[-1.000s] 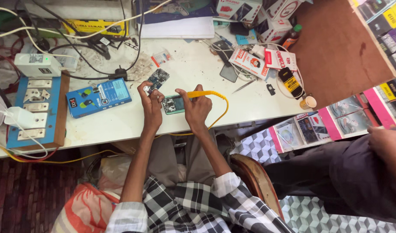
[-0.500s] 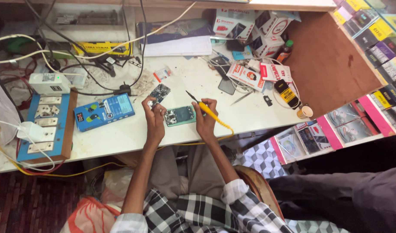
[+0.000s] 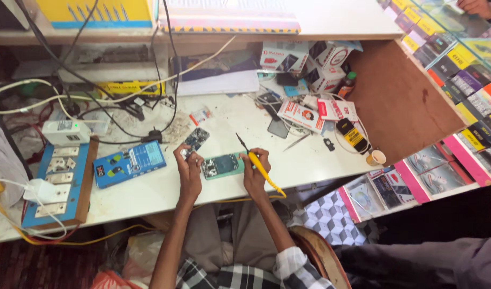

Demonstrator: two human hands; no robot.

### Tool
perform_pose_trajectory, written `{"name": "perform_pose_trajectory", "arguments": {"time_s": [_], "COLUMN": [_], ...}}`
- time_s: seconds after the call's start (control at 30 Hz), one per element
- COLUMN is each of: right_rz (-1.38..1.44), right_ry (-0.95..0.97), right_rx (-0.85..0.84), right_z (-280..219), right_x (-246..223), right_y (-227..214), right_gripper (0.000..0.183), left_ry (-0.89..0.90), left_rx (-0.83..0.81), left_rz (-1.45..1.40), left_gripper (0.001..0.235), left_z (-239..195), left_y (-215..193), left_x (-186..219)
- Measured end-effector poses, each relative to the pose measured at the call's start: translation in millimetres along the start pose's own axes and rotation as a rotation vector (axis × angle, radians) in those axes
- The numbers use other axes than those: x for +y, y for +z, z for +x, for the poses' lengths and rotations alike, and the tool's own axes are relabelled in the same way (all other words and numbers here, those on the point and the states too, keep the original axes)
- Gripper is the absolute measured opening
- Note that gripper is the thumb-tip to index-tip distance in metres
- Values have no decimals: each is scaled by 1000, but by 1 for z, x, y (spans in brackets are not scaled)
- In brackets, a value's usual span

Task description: The person uses a soldering iron to apply heat to a small circuit board while holding a spool of solder wire. They repeatedly touch the iron to different points on the board and feed solder into the joints. The person works at a cluttered electronics workbench with various tools and components visible.

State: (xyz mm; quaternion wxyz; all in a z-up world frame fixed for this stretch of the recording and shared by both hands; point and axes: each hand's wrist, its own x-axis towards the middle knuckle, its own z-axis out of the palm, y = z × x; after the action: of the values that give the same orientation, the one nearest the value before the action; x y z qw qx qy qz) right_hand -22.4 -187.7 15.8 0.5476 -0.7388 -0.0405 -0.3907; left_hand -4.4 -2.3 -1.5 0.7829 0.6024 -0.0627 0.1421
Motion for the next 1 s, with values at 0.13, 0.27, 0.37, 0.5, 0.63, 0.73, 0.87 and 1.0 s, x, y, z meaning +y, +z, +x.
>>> {"name": "perform_pose_trajectory", "arguments": {"time_s": [0.13,0.27,0.37,0.5,0.63,0.73,0.87,1.0], "right_rz": [-16,20,-23,-8,22,6,-4,-7], "right_ry": [65,12,34,51,80,104,80,123], "right_rx": [24,-9,22,25,22,25,27,41], "right_z": [0,2,2,2,2,2,3,0], "right_x": [-4,-4,-2,-1,-2,-4,-5,-5], "right_y": [-2,-2,1,0,1,1,0,1], "right_gripper": [22,18,22,24,24,24,23,24], "left_ry": [-14,-32,-31,-13,-48,-37,6,-45], "left_rx": [3,4,10,6,9,6,-15,-17], "left_rz": [-30,-60,-48,-29,-44,-34,-45,-25], "left_gripper": [35,34,35,35,35,36,36,36], "left_z": [-4,-1,0,-1,1,1,1,-3], "left_y": [2,1,1,-1,0,0,0,-2], "left_x": [0,-1,-5,-9,-11,-11,-11,-12]}}
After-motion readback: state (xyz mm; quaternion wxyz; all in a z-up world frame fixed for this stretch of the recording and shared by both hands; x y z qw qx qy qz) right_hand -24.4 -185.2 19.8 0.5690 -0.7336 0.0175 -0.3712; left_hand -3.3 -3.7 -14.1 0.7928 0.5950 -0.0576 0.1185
